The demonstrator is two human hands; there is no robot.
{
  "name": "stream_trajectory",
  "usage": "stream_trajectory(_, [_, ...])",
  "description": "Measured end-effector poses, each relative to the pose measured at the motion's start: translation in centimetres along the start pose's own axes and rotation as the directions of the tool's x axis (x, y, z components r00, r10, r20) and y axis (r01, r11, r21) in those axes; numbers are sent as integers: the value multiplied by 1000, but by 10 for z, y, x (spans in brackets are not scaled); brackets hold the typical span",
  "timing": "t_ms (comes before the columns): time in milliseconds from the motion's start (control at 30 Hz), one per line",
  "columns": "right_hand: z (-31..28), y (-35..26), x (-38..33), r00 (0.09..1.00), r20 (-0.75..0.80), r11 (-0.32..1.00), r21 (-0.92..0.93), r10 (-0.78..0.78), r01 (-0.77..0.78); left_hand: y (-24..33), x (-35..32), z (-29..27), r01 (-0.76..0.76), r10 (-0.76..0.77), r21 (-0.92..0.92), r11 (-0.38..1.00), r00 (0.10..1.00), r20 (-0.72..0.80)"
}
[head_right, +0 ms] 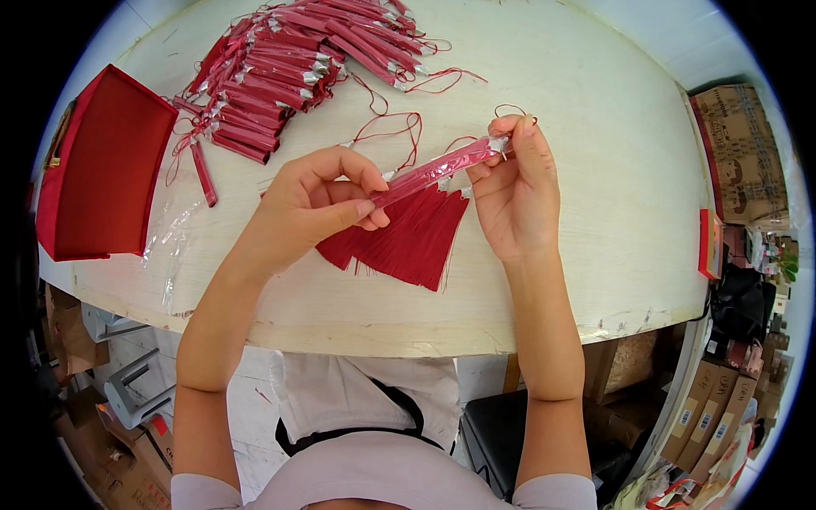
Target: The person opens a large cardboard box using a box cutter, removes a red decorative box, and then manually places red tassels into individual clear plastic sleeves at a work table.
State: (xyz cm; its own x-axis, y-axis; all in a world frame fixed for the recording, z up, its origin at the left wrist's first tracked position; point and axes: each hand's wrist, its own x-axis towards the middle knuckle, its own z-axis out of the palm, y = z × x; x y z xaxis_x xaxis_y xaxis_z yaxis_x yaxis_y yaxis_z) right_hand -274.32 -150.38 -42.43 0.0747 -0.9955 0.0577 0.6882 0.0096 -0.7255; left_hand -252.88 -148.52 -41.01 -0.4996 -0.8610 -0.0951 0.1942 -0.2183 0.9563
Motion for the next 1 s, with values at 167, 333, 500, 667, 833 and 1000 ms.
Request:
stream_trajectory(167, [0,1,0,1000,-11,1000,14,5,-4,-2,1,-3,-26,25,41,999,1000,11])
stream_trajectory(333, [1,2,0,999,-43,1000,26,9,-7,-3,0,-2,-41,40,27,999,999,29])
stream_trajectory(500, [1,4,0,997,-73,1000,-26,14,-16,-4,0,-3,-72,71,23,997,996,47])
stream_trajectory(667, [1,7,-2,984,-170,993,-94,51,-68,-4,0,-3,-146,143,45,988,988,58])
stream_trajectory(833, [0,8,-2,978,-194,991,-96,73,-93,-6,1,-5,-174,171,56,983,983,61])
stream_trajectory(1000, [2,9,-2,977,-202,991,-104,68,-90,-7,1,-4,-220,216,55,974,973,75])
